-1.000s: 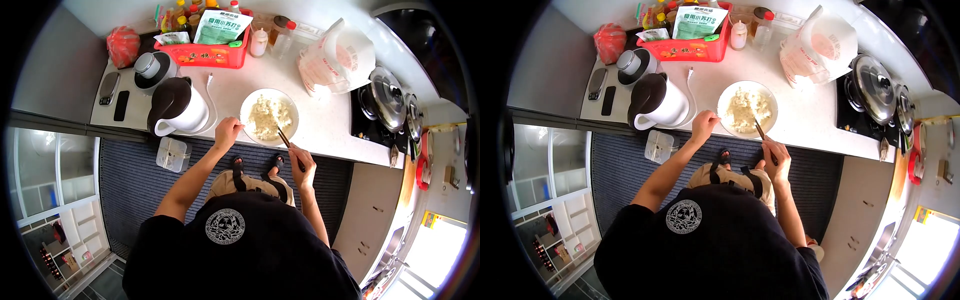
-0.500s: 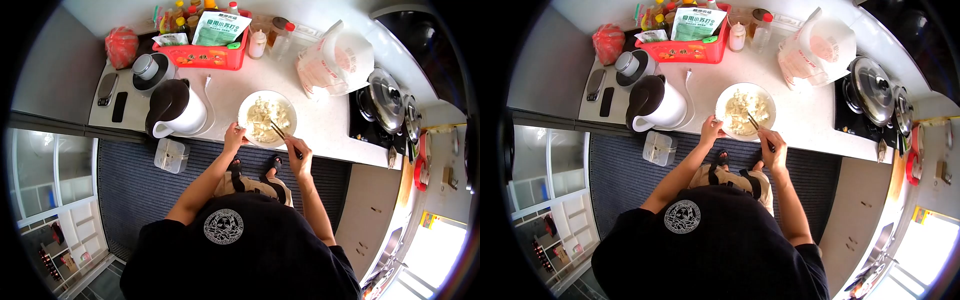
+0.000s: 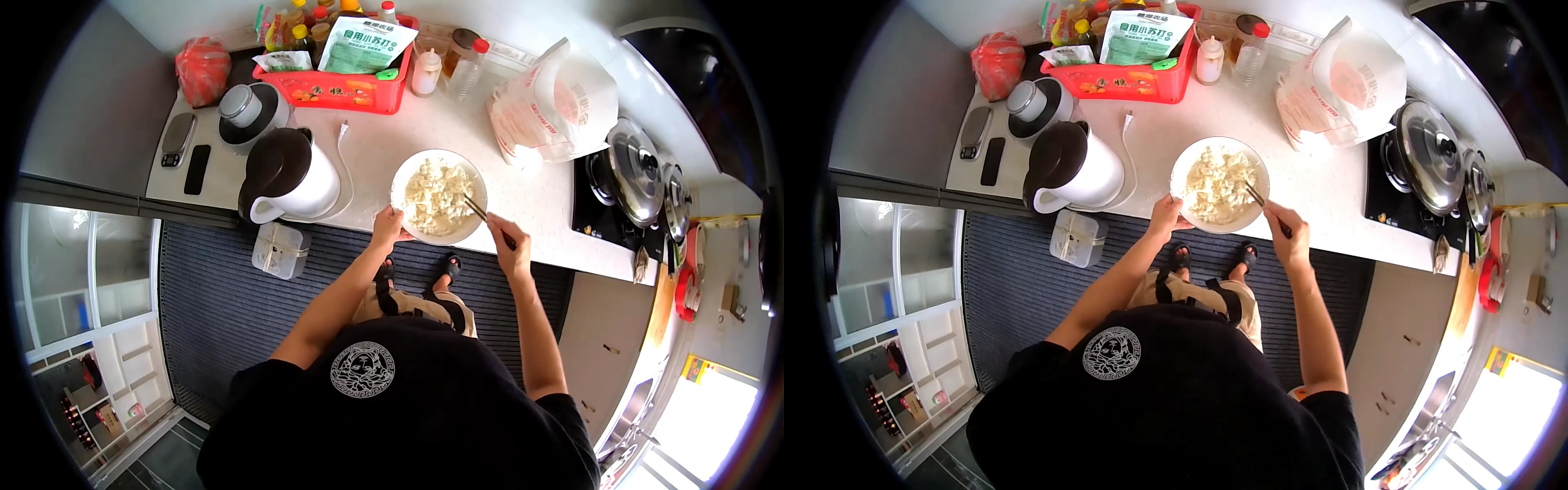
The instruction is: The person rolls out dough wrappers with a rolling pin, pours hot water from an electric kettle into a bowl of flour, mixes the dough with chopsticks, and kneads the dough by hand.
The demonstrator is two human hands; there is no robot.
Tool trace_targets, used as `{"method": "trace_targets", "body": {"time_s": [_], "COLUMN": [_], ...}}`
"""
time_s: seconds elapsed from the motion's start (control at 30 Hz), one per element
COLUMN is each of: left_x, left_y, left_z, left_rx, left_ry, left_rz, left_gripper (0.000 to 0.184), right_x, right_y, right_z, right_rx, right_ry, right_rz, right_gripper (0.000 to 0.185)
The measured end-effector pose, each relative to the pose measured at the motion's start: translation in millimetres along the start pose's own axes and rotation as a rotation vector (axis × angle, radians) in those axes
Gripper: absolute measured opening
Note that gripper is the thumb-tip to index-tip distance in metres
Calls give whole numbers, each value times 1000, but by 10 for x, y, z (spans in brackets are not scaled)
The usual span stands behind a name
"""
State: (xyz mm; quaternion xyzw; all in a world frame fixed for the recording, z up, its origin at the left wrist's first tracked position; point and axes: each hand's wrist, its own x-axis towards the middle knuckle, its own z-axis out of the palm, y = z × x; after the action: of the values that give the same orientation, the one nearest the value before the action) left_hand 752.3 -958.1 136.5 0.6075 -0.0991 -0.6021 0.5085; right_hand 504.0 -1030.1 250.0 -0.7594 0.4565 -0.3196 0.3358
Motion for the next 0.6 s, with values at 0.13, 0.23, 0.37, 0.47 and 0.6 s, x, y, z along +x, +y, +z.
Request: {"method": "trace_targets", "body": {"time_s": [0.13, 0.23, 0.37, 0.47, 0.6], "left_x": [1, -3, -87, -28, -15], "left_y": [45, 74, 186, 148, 121], "left_z": [-24, -34, -2, -40, -47], "left_rx": [39, 72, 101, 103, 70], "left_ry": [-29, -50, -57, -59, -77], "left_rz": [-27, -24, -31, -54, -40], "left_gripper": [31, 31, 31, 32, 34], "right_x": [-325, -323, -209, -124, 98], "right_y": [37, 33, 87, -154, -334], "right_z": [208, 427, 591, 366, 15], "right_rx": [350, 646, 587, 224, 53], "right_ry": [104, 154, 178, 134, 46], "right_rz": [324, 397, 351, 130, -92], "right_gripper": [24, 26, 22, 17, 13]}}
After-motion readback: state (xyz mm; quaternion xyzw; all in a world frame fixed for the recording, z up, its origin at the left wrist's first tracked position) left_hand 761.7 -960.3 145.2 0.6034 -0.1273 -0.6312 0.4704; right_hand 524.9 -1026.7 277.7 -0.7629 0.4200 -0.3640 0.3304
